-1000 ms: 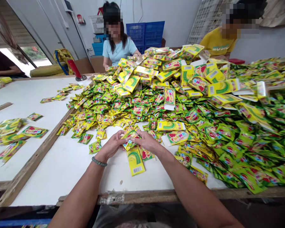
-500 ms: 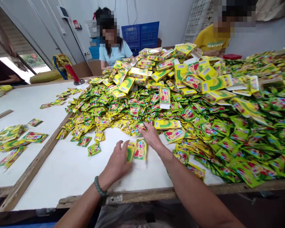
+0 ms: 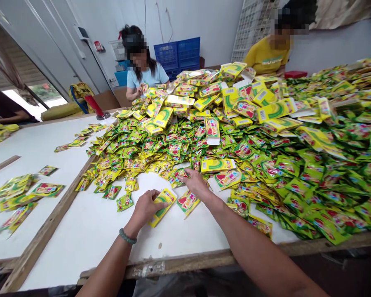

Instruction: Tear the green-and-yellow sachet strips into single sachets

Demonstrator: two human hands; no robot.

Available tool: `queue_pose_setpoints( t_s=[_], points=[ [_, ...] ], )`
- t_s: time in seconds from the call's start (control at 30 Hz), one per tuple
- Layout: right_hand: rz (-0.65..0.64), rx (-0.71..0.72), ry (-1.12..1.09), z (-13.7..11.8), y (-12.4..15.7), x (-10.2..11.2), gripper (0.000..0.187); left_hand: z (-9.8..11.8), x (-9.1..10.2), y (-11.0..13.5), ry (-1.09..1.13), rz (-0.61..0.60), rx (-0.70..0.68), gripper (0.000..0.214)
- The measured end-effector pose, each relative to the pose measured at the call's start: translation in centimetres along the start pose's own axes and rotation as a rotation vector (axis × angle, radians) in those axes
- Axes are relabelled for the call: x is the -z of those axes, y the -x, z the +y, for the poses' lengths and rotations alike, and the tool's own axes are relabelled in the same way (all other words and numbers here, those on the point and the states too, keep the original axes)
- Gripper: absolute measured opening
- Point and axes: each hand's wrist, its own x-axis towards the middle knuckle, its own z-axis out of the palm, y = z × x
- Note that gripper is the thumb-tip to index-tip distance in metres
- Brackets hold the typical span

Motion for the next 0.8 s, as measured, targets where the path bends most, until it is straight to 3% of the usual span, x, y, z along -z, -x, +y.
queue_pose_setpoints(
  t_s=[0.1,0.2,0.3,0.37,0.5,0.63,0.8],
  points=[
    [-0.039,-0.004,-0.153,0.1,-0.1,-0.3,0.02,-0.3,-0.3,-0.3,0.484,-0.048,0.056,0.034],
    [-0.028,-0.022,-0.306,-0.3,0.0,-0.3,0.026,-0.1,-0.4,-0.8,0.879,0.014,0.18,0.034],
    [-0.054,-0.005,-0.38,-1.0,0.4,-0.4,0.027,0.2,0.0,-1.3,1.128,0.082,0.333,0.031],
    [-0.08,0.043,-0.362,-1.5,0.8,-0.7,0.025,0.5,0.3,-1.3,1.24,0.02,0.398,0.032],
    [-0.064,0.13,-0.108,-2.2,1.9,-1.6,0.019,1.1,0.2,-0.5,1.26,-0.16,0.309,0.062],
    [-0.012,0.138,0.017,-2.4,2.0,-1.7,0.02,1.4,-0.5,0.1,0.992,-0.235,0.159,0.053],
    [0.067,0.144,-0.145,-1.7,0.5,-0.5,0.026,1.2,-0.4,0.1,0.902,-0.336,0.11,0.037]
  ],
)
